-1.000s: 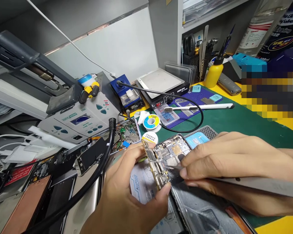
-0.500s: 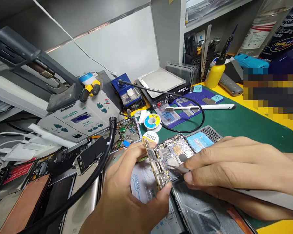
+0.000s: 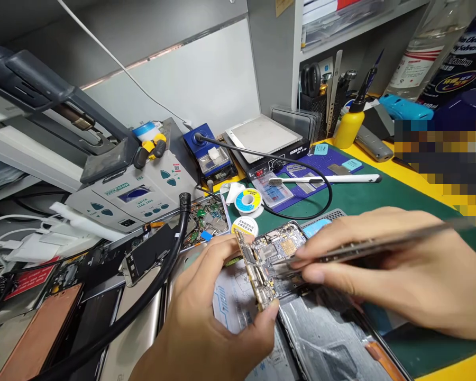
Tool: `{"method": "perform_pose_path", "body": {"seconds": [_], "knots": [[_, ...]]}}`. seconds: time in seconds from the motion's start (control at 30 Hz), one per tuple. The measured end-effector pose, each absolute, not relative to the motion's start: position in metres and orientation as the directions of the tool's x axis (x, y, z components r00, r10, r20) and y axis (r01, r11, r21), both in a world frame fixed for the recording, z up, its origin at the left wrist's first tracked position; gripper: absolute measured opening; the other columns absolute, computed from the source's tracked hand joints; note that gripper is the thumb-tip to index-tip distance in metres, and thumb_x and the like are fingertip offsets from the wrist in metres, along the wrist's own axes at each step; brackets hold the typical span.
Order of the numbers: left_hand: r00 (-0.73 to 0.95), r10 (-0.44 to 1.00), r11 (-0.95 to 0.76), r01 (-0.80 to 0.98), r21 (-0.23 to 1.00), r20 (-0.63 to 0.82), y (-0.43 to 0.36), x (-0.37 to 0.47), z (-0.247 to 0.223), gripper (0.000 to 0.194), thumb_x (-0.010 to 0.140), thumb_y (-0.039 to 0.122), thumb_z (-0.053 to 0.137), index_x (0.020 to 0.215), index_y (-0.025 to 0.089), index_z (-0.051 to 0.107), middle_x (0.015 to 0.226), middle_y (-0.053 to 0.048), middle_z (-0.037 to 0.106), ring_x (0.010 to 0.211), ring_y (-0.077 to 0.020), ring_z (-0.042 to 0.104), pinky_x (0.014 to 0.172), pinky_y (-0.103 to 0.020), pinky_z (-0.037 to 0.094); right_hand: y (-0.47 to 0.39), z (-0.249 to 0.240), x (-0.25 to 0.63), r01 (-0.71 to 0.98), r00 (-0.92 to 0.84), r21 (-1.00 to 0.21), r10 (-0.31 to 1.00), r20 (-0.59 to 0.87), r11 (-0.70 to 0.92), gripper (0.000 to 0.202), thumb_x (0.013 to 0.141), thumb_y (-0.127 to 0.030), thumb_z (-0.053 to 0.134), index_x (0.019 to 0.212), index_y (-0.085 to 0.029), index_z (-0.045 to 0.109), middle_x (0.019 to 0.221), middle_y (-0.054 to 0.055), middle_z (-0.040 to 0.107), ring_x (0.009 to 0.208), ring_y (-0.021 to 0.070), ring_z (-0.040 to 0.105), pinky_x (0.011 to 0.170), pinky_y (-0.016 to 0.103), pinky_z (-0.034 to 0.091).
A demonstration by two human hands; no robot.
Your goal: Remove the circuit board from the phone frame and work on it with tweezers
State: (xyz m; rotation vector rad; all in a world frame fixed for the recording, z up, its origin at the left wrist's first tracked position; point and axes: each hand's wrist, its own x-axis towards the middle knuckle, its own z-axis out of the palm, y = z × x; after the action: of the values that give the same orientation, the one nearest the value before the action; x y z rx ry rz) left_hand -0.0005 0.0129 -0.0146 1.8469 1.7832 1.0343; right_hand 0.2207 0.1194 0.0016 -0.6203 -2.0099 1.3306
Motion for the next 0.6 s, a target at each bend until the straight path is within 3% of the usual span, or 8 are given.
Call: {"method": "perform_pose_path", "body": {"seconds": [0.1,0.17,0.4,0.6], "knots": [[-0.063,0.95,-0.181,0.686,0.705,0.306,0.012,-0.001,-0.021,0.061,0.069,0.017,0.073,0.128,0.022,0.057,0.124,-0.01,0.073,0.113,-0.0305,0.072,0.1,-0.041,0.061,0.129,0.003,0.221,0.076,-0.701,-0.991,0.7,-0.133,-0.112,0.028,0.08,-0.036,0.084,0.097,-0.015,0.077,0.058,0.002,0.071,0.04,0.0126,0.059,0.037,0.021,0.046],[-0.044,0.935,-0.226,0.69,0.687,0.352,0.012,-0.002,-0.024,0.064,0.071,0.016,0.072,0.132,0.023,0.054,0.126,-0.009,0.071,0.114,-0.0294,0.072,0.101,-0.041,0.061,0.137,0.006,0.222,0.056,-0.737,-0.961,0.638,-0.223,-0.272,0.033,0.079,-0.037,0.086,0.098,-0.013,0.076,0.05,0.001,0.066,0.038,0.011,0.055,0.037,0.019,0.044],[0.046,0.894,-0.339,0.722,0.604,0.446,0.018,-0.006,-0.022,0.062,0.073,0.016,0.069,0.132,0.028,0.051,0.123,-0.004,0.071,0.105,-0.0233,0.075,0.095,-0.033,0.063,0.156,0.011,0.22,-0.058,-0.753,-0.876,0.597,-0.277,-0.479,0.026,0.08,-0.032,0.085,0.082,-0.008,0.077,0.049,0.002,0.065,0.038,0.0046,0.051,0.04,0.011,0.04],[0.017,0.899,-0.305,0.743,0.596,0.438,0.017,-0.006,-0.025,0.058,0.078,0.019,0.068,0.132,0.031,0.051,0.123,-0.002,0.07,0.104,-0.0209,0.075,0.096,-0.029,0.061,0.158,0.014,0.219,-0.133,-0.686,-0.821,0.649,-0.328,-0.555,0.025,0.088,-0.026,0.077,0.075,-0.005,0.076,0.051,0.002,0.066,0.036,0.0027,0.054,0.04,0.008,0.044]]}}
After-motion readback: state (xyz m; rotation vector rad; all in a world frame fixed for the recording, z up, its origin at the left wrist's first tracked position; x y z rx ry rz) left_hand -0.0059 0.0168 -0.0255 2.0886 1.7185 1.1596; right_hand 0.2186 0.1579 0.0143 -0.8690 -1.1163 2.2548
